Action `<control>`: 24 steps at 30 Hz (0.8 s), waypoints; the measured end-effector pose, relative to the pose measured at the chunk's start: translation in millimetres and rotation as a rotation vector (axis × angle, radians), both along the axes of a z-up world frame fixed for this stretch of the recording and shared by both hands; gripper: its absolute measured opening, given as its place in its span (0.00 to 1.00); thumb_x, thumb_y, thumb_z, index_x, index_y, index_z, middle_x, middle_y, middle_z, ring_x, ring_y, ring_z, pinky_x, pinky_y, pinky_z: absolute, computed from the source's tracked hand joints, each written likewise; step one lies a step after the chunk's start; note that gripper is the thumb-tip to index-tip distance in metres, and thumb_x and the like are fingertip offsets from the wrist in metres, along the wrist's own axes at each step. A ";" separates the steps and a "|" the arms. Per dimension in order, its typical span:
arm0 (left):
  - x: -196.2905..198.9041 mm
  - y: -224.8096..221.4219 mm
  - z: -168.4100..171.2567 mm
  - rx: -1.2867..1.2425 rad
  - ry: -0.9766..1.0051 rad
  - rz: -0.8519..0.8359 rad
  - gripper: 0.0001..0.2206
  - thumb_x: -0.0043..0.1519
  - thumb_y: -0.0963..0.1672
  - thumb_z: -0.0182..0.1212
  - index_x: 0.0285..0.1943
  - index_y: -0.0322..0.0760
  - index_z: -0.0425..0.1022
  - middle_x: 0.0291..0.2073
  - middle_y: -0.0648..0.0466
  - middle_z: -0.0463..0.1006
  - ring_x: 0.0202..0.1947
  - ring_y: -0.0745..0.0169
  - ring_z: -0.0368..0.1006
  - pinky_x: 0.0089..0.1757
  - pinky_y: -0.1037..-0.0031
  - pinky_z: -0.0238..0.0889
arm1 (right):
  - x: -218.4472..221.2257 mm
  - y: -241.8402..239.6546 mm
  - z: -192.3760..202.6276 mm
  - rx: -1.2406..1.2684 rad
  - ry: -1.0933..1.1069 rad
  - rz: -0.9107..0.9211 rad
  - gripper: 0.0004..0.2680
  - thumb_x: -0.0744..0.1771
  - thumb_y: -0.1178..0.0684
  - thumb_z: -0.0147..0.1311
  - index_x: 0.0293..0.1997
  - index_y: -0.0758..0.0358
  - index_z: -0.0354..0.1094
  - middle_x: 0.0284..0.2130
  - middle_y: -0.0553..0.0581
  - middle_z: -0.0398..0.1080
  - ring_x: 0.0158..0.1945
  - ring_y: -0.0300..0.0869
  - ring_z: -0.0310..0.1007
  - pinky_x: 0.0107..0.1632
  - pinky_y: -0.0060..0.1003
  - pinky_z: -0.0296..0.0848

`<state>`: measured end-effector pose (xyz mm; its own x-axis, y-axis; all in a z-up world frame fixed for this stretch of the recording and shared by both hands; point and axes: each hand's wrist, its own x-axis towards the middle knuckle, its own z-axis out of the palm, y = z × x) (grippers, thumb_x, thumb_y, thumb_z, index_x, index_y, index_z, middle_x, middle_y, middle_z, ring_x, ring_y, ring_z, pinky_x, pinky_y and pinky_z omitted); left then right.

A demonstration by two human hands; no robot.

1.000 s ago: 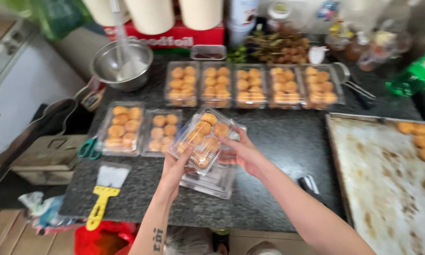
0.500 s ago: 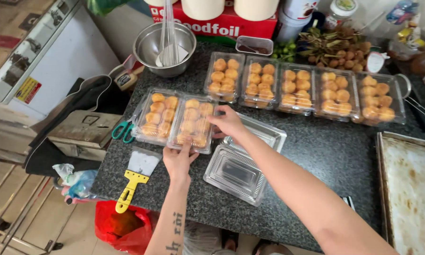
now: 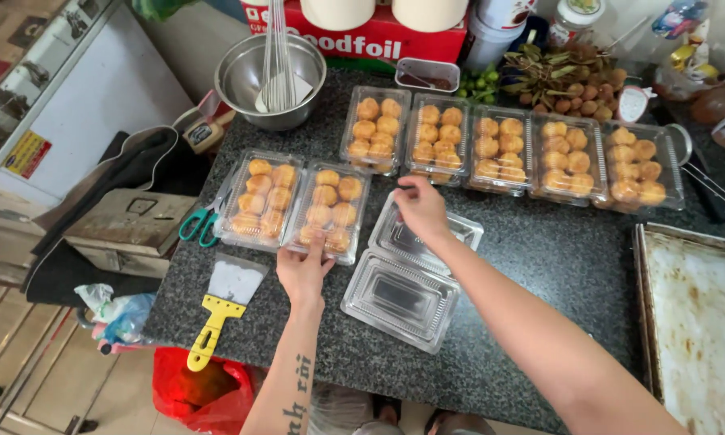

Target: The person picks up baked goods from a metal tray and places them into plastic containers, closes the containers, and then moves the tray to a metal rack.

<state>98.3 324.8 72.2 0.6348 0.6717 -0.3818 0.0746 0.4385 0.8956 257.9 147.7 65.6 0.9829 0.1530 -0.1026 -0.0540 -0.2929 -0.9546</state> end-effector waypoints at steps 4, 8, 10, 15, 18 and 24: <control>2.3 -1.8 -13.9 0.001 -0.021 0.027 0.19 0.59 0.43 0.69 0.54 0.32 0.65 0.42 0.51 0.80 0.34 0.65 0.77 0.34 0.66 0.78 | 4.4 -33.5 -13.1 -0.106 -0.356 -0.054 0.10 0.67 0.53 0.61 0.51 0.62 0.73 0.31 0.55 0.76 0.32 0.38 0.75 0.36 0.34 0.74; 3.7 -1.8 -14.7 0.000 0.005 0.010 0.19 0.60 0.43 0.69 0.53 0.31 0.63 0.40 0.49 0.78 0.34 0.64 0.76 0.34 0.65 0.79 | -7.9 -61.9 2.9 -0.135 -0.272 -0.146 0.10 0.67 0.53 0.59 0.51 0.60 0.72 0.31 0.54 0.75 0.33 0.38 0.74 0.37 0.35 0.73; 5.4 -2.4 -11.4 -0.004 -0.031 -0.004 0.19 0.60 0.43 0.69 0.53 0.33 0.64 0.40 0.49 0.78 0.33 0.65 0.76 0.34 0.65 0.79 | -11.3 -76.9 5.5 -0.169 -0.264 -0.165 0.09 0.67 0.53 0.59 0.51 0.60 0.72 0.31 0.54 0.75 0.32 0.37 0.74 0.37 0.35 0.73; -9.0 -9.1 0.7 -0.044 -0.042 0.018 0.18 0.62 0.47 0.66 0.54 0.38 0.64 0.34 0.48 0.78 0.28 0.65 0.75 0.30 0.71 0.74 | -25.2 -117.1 -0.3 -0.220 -0.290 -0.264 0.12 0.67 0.52 0.59 0.54 0.60 0.69 0.28 0.55 0.72 0.31 0.40 0.71 0.35 0.37 0.71; -40.8 -21.9 -25.1 0.086 0.049 0.004 0.20 0.71 0.51 0.61 0.49 0.24 0.68 0.28 0.38 0.72 0.21 0.53 0.69 0.24 0.66 0.63 | -38.6 -140.2 -4.9 -0.252 -0.245 -0.337 0.13 0.66 0.51 0.60 0.54 0.63 0.65 0.28 0.55 0.72 0.30 0.40 0.72 0.36 0.38 0.71; -78.0 -76.2 41.4 1.396 -0.133 -0.899 0.17 0.49 0.46 0.73 0.43 0.33 0.78 0.36 0.47 0.79 0.39 0.46 0.75 0.39 0.59 0.69 | -39.4 -181.3 -62.7 -0.140 -0.078 -0.273 0.11 0.68 0.50 0.59 0.53 0.60 0.66 0.32 0.54 0.73 0.32 0.39 0.72 0.35 0.35 0.71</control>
